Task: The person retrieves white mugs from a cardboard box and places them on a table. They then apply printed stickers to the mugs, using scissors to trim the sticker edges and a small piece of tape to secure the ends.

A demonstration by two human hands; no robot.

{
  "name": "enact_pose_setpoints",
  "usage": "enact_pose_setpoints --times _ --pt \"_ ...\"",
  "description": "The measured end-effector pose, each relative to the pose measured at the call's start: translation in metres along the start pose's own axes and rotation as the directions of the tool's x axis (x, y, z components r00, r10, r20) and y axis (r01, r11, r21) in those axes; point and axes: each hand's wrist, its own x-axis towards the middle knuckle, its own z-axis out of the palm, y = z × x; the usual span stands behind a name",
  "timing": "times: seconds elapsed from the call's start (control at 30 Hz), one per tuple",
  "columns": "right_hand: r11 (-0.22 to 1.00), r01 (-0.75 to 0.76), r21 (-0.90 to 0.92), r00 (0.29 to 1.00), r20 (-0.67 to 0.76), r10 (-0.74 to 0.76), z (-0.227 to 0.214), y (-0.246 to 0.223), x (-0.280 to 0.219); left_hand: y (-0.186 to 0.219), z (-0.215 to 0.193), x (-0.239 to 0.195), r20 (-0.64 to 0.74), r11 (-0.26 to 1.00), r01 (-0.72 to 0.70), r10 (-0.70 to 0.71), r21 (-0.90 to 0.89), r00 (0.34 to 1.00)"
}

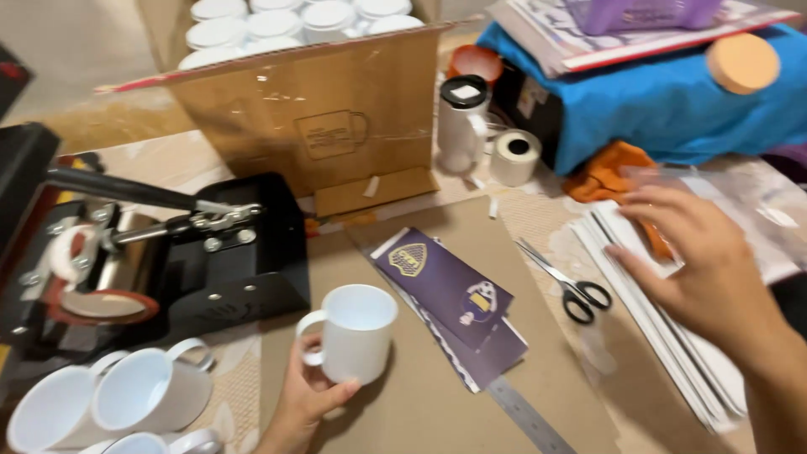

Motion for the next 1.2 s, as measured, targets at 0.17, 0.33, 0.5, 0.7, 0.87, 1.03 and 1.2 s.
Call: enact_pose_setpoints --times 0.17,0.33,0.5,0.7,0.87,1.03,1.2 --pt "0.845 -0.266 -0.463 0.964 -0.12 0.238 -0.017 0.096 -0.064 -0.004 -0.005 0.017 -0.027 0.95 0.018 -0.01 0.313 1.0" --pt "0.777 -0.485 -0.402 0.824 0.088 0.56 0.002 0.157 -0.075 0.022 0.024 -0.006 -0.295 0.543 0.188 0.116 0.818 0.948" --pt "0.761 -0.579 -0.293 0.748 0.183 0.638 0.035 0.139 -0.032 0.001 -0.01 0.008 -0.057 0.626 -0.089 0.21 0.775 0.976" --pt "0.639 -0.595 -0.487 0.668 0.144 0.731 0.061 0.165 -0.037 -0.012 -0.057 0.007 0.184 0.723 -0.457 0.427 0.517 0.885" --pt "0.678 -0.624 -0.389 0.707 0.09 0.702 0.035 0.183 -0.059 -0.017 -0.066 0.007 0.138 0.784 -0.486 0.472 0.386 0.871" --pt "0.512 -0.509 -0.692 0.653 0.077 0.754 0.022 0.187 -0.073 -0.018 -0.06 0.01 0.214 0.631 -0.633 0.612 0.448 0.761" --pt "0.431 -0.434 -0.791 0.469 0.21 0.858 0.01 0.138 -0.05 -0.008 -0.045 0.0 0.194 0.621 -0.61 0.605 0.492 0.772"
